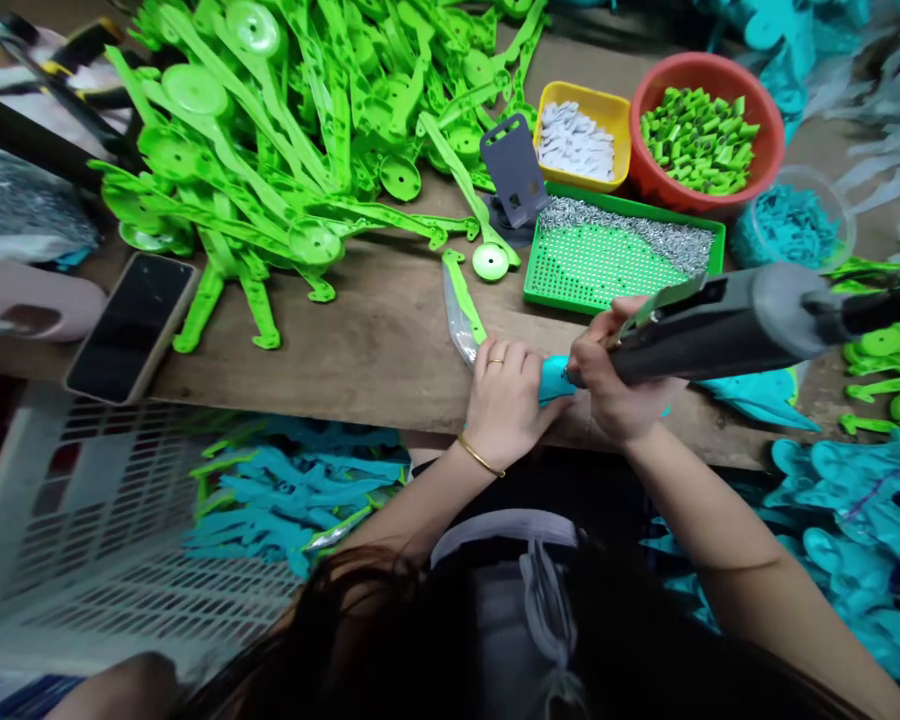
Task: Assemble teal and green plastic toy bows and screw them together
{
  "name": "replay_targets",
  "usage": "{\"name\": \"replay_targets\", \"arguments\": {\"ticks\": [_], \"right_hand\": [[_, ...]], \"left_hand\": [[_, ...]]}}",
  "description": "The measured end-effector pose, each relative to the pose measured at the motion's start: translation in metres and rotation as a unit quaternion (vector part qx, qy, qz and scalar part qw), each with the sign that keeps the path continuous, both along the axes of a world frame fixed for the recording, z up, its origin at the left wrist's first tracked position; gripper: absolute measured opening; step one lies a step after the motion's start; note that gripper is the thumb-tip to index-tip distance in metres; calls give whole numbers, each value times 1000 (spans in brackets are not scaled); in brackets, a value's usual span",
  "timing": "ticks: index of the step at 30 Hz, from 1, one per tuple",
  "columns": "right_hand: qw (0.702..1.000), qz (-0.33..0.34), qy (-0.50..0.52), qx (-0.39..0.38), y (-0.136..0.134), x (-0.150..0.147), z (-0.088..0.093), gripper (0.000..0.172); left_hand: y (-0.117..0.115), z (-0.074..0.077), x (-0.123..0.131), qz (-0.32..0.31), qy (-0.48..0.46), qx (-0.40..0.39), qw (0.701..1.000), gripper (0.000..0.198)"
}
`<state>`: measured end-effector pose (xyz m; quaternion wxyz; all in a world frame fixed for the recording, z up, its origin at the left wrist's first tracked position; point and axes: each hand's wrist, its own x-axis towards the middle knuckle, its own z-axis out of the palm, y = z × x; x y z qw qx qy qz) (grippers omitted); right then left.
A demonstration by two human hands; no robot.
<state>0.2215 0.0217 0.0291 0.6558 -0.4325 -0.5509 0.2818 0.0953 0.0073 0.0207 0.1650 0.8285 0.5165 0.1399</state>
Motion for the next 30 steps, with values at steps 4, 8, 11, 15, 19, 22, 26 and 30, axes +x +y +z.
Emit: {"name": "replay_targets", "arguments": {"ticks": [4,8,11,15,19,22,26,30], "right_hand": [[1000,5,8,-20,0,-2,10,38],[989,-113,70,59,35,11,35,34],[962,-246,39,107,73,28,31,34],[968,-249,-26,35,99,44,-2,37],[972,-236,-5,22,102,46,-23,33],[972,-232,-4,32,103,44,-23,33],[974,-212,25,81,104,41,-9,31],[965,-206,71,146,86,34,20,25]], "left_hand": [[0,1,-2,5,9,-9,1000,44],[3,8,-15,14,65,-3,998,51],[7,15,-20,14,93,5,996,53],[16,21,-5,-52,78,-3,996,58],[25,18,13,-91,95,-35,991,30],[28,14,15,-92,103,-44,989,23],[28,10,10,-83,86,-37,992,25],[29,9,9,-69,69,-46,994,25]]}}
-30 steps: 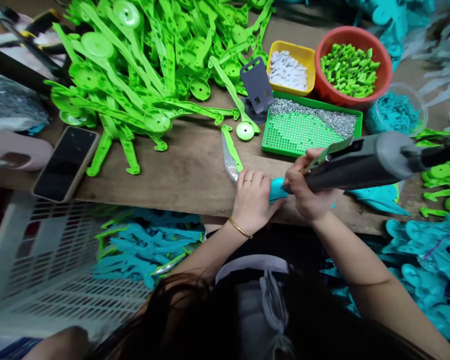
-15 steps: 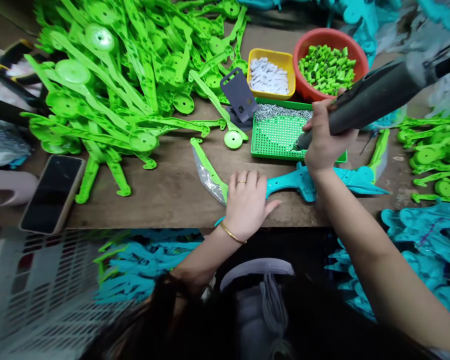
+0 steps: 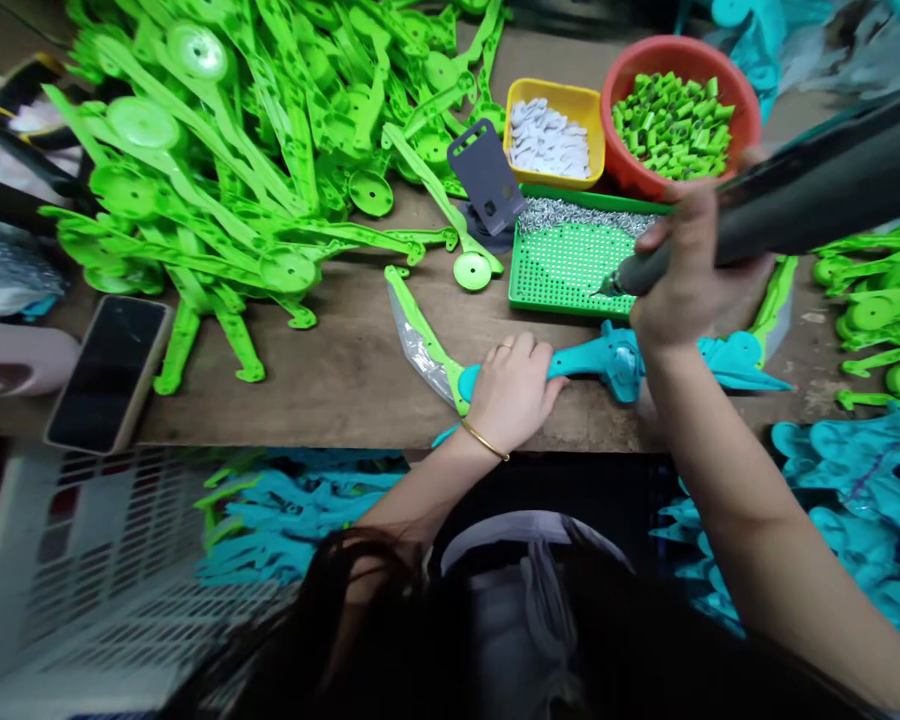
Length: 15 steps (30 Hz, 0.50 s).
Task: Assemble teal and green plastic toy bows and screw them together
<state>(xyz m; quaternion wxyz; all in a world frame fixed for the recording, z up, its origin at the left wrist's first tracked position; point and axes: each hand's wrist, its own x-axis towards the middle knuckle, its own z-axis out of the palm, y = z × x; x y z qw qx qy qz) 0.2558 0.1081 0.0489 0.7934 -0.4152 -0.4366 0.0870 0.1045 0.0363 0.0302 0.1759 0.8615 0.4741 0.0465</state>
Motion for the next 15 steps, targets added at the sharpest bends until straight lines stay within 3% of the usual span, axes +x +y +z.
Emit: {"name": "replay_targets", "arguments": {"ticks": [3,6,9,15], "right_hand": [[999,32,-17,-20,-31,-11,16,22],[991,95,-57,-67,-62,-20,16,31],[983,121,-98,-102,-77,-25,7,35],[975,121,-121,-139,-72,-22,-26,38]], "left_hand": [[1,1,1,5,-16,-13,1000,25],[1,1,2,9,-27,-19,999,24],[1,0,1,6,-34,-22,999,23],[1,-2,2,7,-40,-27,999,23]]}}
